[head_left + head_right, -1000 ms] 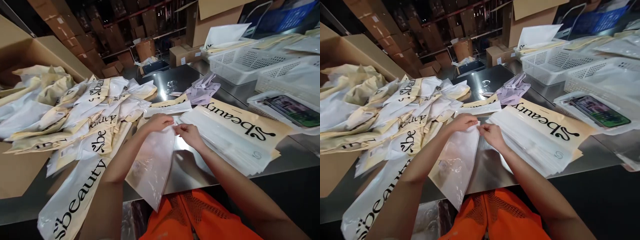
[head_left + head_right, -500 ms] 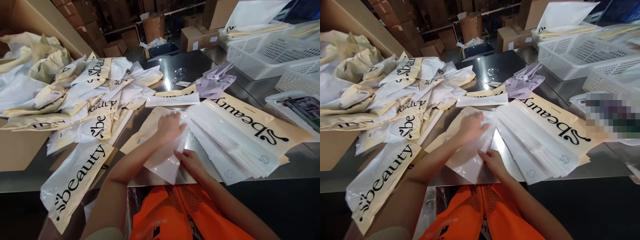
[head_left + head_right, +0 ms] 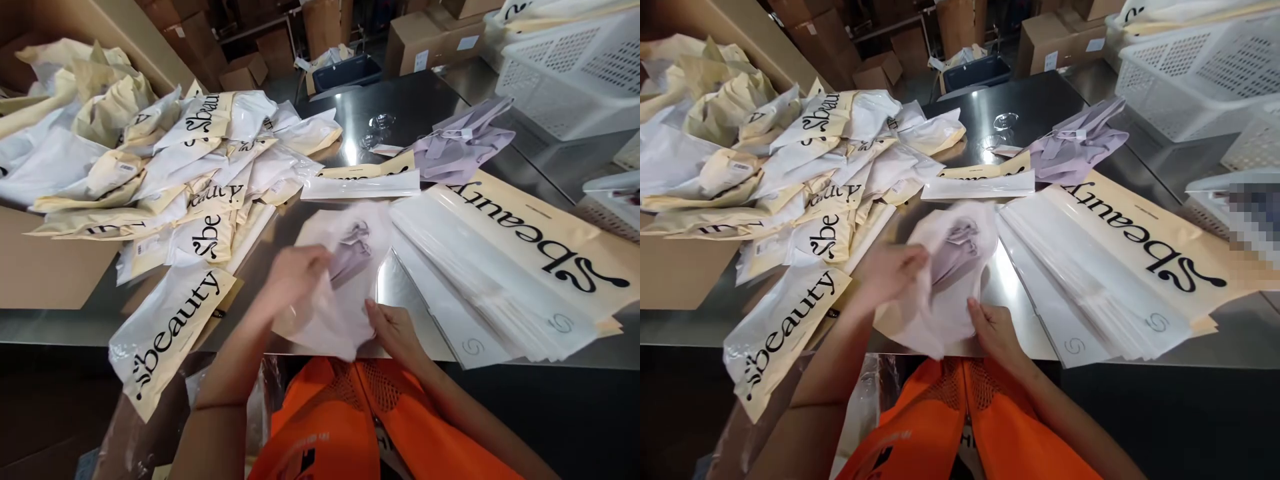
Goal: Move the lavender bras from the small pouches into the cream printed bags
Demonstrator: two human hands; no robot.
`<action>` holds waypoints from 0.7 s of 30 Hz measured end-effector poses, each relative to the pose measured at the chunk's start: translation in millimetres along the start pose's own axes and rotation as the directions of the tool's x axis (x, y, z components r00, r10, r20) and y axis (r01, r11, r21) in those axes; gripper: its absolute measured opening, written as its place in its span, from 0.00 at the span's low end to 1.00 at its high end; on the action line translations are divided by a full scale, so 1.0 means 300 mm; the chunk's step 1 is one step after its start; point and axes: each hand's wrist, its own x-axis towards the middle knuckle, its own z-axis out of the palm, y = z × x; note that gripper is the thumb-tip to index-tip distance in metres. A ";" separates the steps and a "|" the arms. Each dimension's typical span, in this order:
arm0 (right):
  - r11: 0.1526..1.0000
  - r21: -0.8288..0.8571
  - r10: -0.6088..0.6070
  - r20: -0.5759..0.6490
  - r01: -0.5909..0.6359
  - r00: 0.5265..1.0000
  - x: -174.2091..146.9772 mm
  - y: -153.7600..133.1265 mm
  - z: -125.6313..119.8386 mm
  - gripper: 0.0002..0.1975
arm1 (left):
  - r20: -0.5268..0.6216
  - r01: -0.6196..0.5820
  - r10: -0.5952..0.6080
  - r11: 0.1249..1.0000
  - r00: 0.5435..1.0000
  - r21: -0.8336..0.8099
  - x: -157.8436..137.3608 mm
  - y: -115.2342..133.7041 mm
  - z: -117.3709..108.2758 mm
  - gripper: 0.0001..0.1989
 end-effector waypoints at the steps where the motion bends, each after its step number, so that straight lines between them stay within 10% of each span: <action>1: 0.997 -0.078 0.027 -0.032 -0.029 0.999 -0.010 0.007 -0.017 0.34 | -0.158 0.003 -0.008 0.999 0.987 -0.032 -0.004 -0.027 -0.046 0.14; 4: 0.905 -0.425 -0.079 -0.192 -0.010 0.978 -0.045 0.018 -0.059 0.33 | -0.353 -0.085 0.071 0.996 0.933 -0.025 -0.022 -0.072 -0.134 0.14; 8: 0.758 -0.594 -0.505 -0.272 0.269 0.819 -0.055 -0.038 -0.048 0.21 | -0.209 -0.179 0.161 0.981 0.965 -0.071 -0.052 -0.053 -0.122 0.13; 15: 0.182 -0.770 -0.751 0.293 0.612 0.592 0.230 -0.178 0.081 0.21 | -0.136 -0.245 0.232 0.966 0.963 -0.088 -0.097 -0.045 -0.134 0.13; 18: 0.116 -0.639 -0.818 0.373 0.760 0.438 0.235 -0.197 0.038 0.20 | -0.162 -0.207 0.199 0.978 0.967 -0.035 -0.122 -0.092 -0.180 0.13; 21: 0.174 -0.464 -0.946 0.168 0.869 0.279 0.084 -0.168 -0.083 0.20 | -0.191 -0.143 0.135 0.989 0.972 -0.027 -0.145 -0.134 -0.208 0.12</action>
